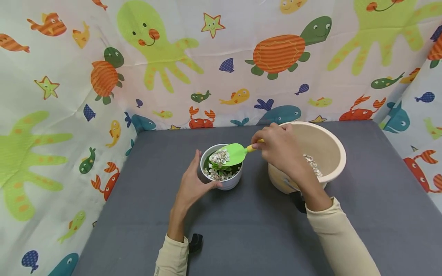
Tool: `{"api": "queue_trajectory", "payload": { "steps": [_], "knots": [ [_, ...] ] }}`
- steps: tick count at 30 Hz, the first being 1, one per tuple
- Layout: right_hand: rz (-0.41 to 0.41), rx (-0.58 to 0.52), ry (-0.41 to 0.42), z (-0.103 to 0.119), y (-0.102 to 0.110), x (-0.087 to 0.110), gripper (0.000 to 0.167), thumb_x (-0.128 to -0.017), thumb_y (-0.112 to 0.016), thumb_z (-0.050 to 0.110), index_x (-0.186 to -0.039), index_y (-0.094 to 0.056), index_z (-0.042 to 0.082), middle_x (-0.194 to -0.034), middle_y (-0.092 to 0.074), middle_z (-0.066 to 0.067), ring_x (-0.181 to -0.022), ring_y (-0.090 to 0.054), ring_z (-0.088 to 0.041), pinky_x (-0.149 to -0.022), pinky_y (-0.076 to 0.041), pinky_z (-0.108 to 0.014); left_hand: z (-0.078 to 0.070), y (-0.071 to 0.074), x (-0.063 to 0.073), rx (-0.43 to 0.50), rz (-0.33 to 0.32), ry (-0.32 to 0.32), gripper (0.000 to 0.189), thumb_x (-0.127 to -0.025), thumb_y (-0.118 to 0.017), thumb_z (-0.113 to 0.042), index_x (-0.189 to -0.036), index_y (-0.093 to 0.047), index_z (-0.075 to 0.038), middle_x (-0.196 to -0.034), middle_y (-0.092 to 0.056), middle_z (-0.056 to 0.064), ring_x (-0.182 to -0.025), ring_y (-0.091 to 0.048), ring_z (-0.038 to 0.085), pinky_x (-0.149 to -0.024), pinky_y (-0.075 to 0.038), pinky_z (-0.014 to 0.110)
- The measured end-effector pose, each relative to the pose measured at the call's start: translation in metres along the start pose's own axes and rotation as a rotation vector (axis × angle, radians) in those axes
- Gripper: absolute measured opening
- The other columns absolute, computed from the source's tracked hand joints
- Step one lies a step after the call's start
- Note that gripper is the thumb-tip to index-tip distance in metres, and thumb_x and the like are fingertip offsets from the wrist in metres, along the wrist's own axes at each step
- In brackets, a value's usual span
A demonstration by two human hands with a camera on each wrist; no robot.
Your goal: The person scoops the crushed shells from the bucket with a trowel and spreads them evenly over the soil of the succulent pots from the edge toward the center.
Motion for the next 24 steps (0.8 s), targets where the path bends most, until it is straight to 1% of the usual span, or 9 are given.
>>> {"api": "queue_trajectory", "payload": {
  "steps": [3, 5, 8, 10, 13, 17, 20, 22, 24],
  "knots": [
    [0.021, 0.022, 0.016, 0.005, -0.011, -0.003, 0.008, -0.092, -0.078, 0.008, -0.097, -0.083, 0.011, -0.090, -0.078, -0.005, -0.086, -0.055, -0.024, -0.082, -0.030, -0.043, 0.006, -0.003, -0.002, 0.014, 0.040, 0.040, 0.138, -0.066, -0.099, -0.048, -0.169, -0.013, -0.015, -0.176, -0.022, 0.009, -0.162, -0.027, 0.031, -0.126, -0.034, 0.058],
    [0.018, 0.056, 0.050, 0.011, -0.016, -0.006, 0.008, -0.091, -0.078, 0.007, -0.096, -0.083, 0.012, -0.089, -0.078, -0.005, -0.086, -0.056, -0.025, -0.082, -0.032, -0.045, 0.009, -0.004, -0.004, 0.022, 0.054, 0.044, 0.141, -0.065, -0.100, -0.047, -0.170, -0.012, -0.014, -0.176, -0.020, 0.009, -0.162, -0.027, 0.032, -0.126, -0.034, 0.058],
    [-0.008, 0.122, 0.118, 0.023, -0.020, -0.009, 0.008, -0.089, -0.081, 0.006, -0.092, -0.083, 0.013, -0.087, -0.078, -0.005, -0.088, -0.059, -0.026, -0.087, -0.037, -0.051, 0.010, -0.004, -0.008, 0.050, 0.078, 0.030, 0.142, -0.063, -0.101, -0.042, -0.170, -0.012, -0.013, -0.176, -0.020, 0.009, -0.161, -0.028, 0.033, -0.125, -0.035, 0.059],
    [-0.034, 0.180, 0.161, 0.032, -0.020, -0.011, 0.010, -0.086, -0.083, 0.005, -0.090, -0.083, 0.014, -0.085, -0.077, -0.005, -0.088, -0.061, -0.027, -0.091, -0.041, -0.055, 0.011, -0.005, -0.009, 0.072, 0.104, 0.024, 0.141, -0.064, -0.101, -0.042, -0.170, -0.013, -0.015, -0.176, -0.023, 0.009, -0.160, -0.030, 0.033, -0.124, -0.037, 0.059],
    [-0.064, 0.271, 0.213, 0.046, -0.021, -0.012, 0.014, -0.081, -0.088, 0.005, -0.090, -0.083, 0.015, -0.084, -0.075, -0.005, -0.091, -0.062, -0.027, -0.098, -0.043, -0.060, 0.012, -0.006, -0.009, 0.113, 0.126, 0.040, 0.138, -0.065, -0.101, -0.044, -0.170, -0.015, -0.019, -0.172, -0.033, 0.009, -0.156, -0.039, 0.033, -0.121, -0.040, 0.059],
    [-0.114, 0.356, 0.270, 0.062, -0.026, -0.014, 0.016, -0.078, -0.089, 0.004, -0.090, -0.082, 0.012, -0.084, -0.073, -0.007, -0.093, -0.062, -0.028, -0.100, -0.043, -0.059, 0.013, -0.007, -0.008, 0.163, 0.106, 0.059, 0.132, -0.066, -0.101, -0.042, -0.169, -0.020, -0.023, -0.162, -0.046, 0.010, -0.145, -0.050, 0.032, -0.115, -0.046, 0.057],
    [-0.157, 0.407, 0.285, 0.069, -0.029, -0.017, 0.012, -0.080, -0.088, 0.007, -0.090, -0.081, 0.008, -0.087, -0.074, -0.010, -0.095, -0.063, -0.029, -0.100, -0.044, -0.057, 0.011, -0.007, -0.006, 0.177, 0.077, 0.053, 0.129, -0.065, -0.101, -0.039, -0.167, -0.025, -0.023, -0.157, -0.052, 0.009, -0.139, -0.055, 0.030, -0.112, -0.049, 0.055],
    [-0.170, 0.443, 0.286, 0.071, -0.031, -0.018, 0.011, -0.081, -0.088, 0.009, -0.090, -0.080, 0.007, -0.089, -0.074, -0.012, -0.097, -0.063, -0.030, -0.101, -0.043, -0.056, 0.011, -0.007, -0.006, 0.179, 0.061, 0.053, 0.128, -0.064, -0.102, -0.037, -0.167, -0.027, -0.023, -0.154, -0.055, 0.008, -0.136, -0.057, 0.028, -0.111, -0.050, 0.054],
    [-0.179, 0.480, 0.295, 0.074, -0.033, -0.018, 0.007, -0.084, -0.084, 0.007, -0.089, -0.079, 0.006, -0.090, -0.074, -0.013, -0.099, -0.064, -0.031, -0.101, -0.044, -0.056, 0.011, -0.007, -0.005, 0.181, 0.049, 0.059, 0.127, -0.063, -0.102, -0.037, -0.166, -0.029, -0.025, -0.152, -0.057, 0.007, -0.135, -0.058, 0.026, -0.109, -0.051, 0.053]
  ]
}}
Point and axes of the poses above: each hand's wrist, its own x-axis away from the middle knuckle, its own y-axis out of the back of the hand, z = x × y, the point moved 5 cm from there along -x, towards the middle knuckle
